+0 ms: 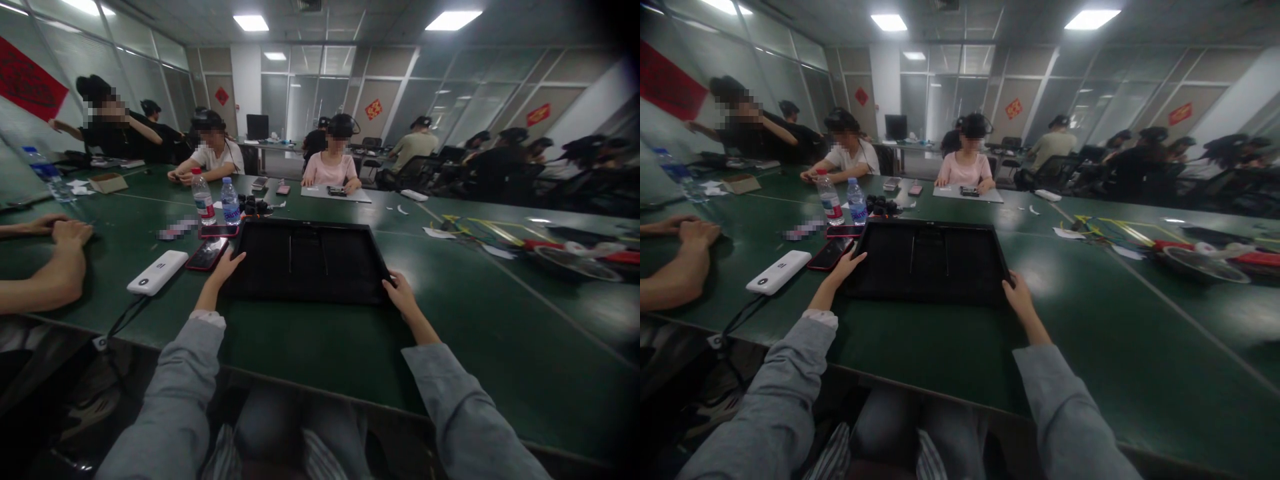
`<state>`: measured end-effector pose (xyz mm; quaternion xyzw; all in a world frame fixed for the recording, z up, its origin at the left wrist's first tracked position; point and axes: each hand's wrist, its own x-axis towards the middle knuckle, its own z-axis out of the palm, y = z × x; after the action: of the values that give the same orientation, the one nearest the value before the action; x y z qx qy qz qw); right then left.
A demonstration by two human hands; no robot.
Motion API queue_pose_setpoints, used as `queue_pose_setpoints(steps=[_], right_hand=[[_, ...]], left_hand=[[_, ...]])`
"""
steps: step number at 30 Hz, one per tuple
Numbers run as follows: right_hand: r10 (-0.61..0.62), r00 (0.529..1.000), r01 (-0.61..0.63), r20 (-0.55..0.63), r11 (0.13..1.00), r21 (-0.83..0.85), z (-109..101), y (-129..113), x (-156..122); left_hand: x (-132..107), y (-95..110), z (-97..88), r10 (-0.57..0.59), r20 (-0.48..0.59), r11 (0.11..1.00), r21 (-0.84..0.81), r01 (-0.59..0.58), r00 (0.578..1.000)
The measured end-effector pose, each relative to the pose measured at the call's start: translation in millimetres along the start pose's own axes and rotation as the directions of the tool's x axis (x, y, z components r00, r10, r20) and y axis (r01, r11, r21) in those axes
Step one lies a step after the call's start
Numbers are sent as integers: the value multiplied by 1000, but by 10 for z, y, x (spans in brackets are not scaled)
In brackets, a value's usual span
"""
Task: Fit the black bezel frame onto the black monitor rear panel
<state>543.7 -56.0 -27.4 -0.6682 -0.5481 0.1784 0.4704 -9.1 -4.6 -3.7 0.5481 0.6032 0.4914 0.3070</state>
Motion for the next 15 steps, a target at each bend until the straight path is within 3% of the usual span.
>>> queue_pose_setpoints(steps=[2, 4, 7, 10, 15], right_hand=[[82, 988, -88, 128, 995, 43, -122, 18, -72], [93, 978, -111, 186, 990, 87, -191, 6, -83], [66, 991, -88, 114, 975, 206, -163, -76, 0], [141, 988, -155, 70, 943, 295, -67, -157, 101], [113, 989, -138, 90, 922, 361, -49, -103, 154]], left_hand=[[-33, -20, -69, -61, 63, 995, -68, 66, 996], [-63, -23, -113, -104, 105, 988, -105, 115, 989], [-93, 4, -121, -131, 133, 984, -102, 145, 982], [-108, 57, -97, -145, 123, 984, -82, 156, 982], [-121, 112, -62, -50, 14, 995, -85, 51, 999]])
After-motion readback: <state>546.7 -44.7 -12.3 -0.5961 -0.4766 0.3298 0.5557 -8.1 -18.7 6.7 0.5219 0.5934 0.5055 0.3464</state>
